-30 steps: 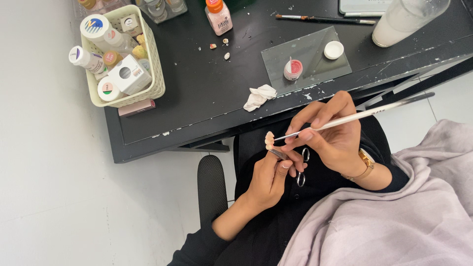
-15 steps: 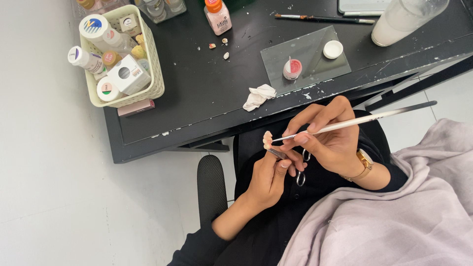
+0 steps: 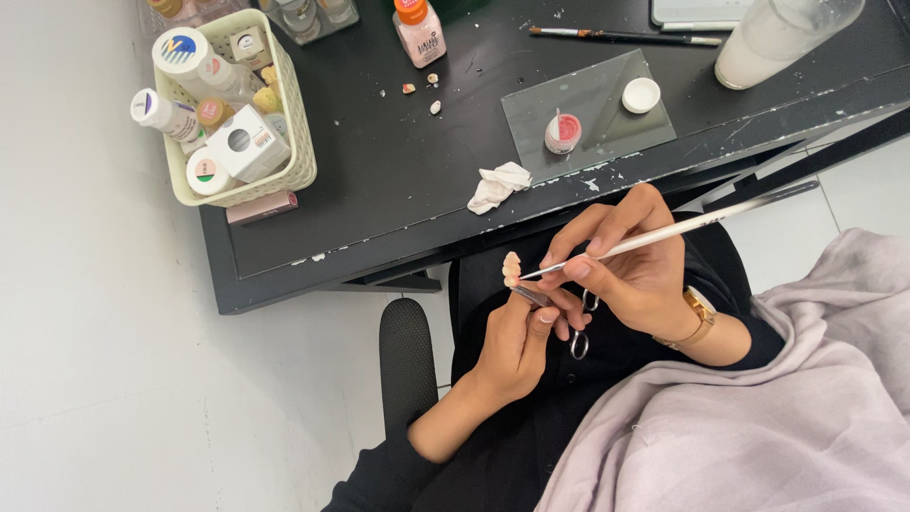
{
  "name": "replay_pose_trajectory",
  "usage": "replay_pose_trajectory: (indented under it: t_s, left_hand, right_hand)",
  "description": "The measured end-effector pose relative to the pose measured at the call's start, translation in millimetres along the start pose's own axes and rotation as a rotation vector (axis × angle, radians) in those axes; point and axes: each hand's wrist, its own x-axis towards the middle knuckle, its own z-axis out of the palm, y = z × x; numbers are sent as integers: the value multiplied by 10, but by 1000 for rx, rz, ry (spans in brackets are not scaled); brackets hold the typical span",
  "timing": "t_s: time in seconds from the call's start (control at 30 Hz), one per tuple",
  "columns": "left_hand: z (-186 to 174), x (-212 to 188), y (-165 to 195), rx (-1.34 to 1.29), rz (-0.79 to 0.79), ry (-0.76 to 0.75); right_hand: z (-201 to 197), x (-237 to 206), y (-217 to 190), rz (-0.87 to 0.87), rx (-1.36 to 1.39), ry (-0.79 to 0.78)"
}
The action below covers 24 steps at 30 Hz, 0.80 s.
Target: The person holds a dental prosthesis with tweezers in one hand and uses a brush to apply pink ceramic/acrylic powder from a small jar onto the prosthesis, repeatedly dipping the brush into the jar and wiping it on a tissue between applications, working over a glass slab on the bench.
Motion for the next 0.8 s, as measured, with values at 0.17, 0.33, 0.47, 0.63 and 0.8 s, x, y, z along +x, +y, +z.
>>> replay_pose_trajectory:
  t_s: [0.17, 0.33, 0.47, 0.63, 0.8]
  left_hand:
    - [-3, -5, -14, -4, 2, 4]
    - [1, -10, -9, -5, -17, 9]
    - [3, -15, -28, -28, -9, 16]
    - [27, -30, -50, -78, -20, 37]
    - [19, -40, -67, -83, -34, 32]
  right_hand:
    - [5, -10, -1, 2, 19, -2]
    - [1, -7, 5, 2, 23, -18]
    - [5, -8, -5, 9, 24, -22]
    - [-77, 56, 13, 32, 161, 122]
    - [-418, 198, 120, 7, -28, 306]
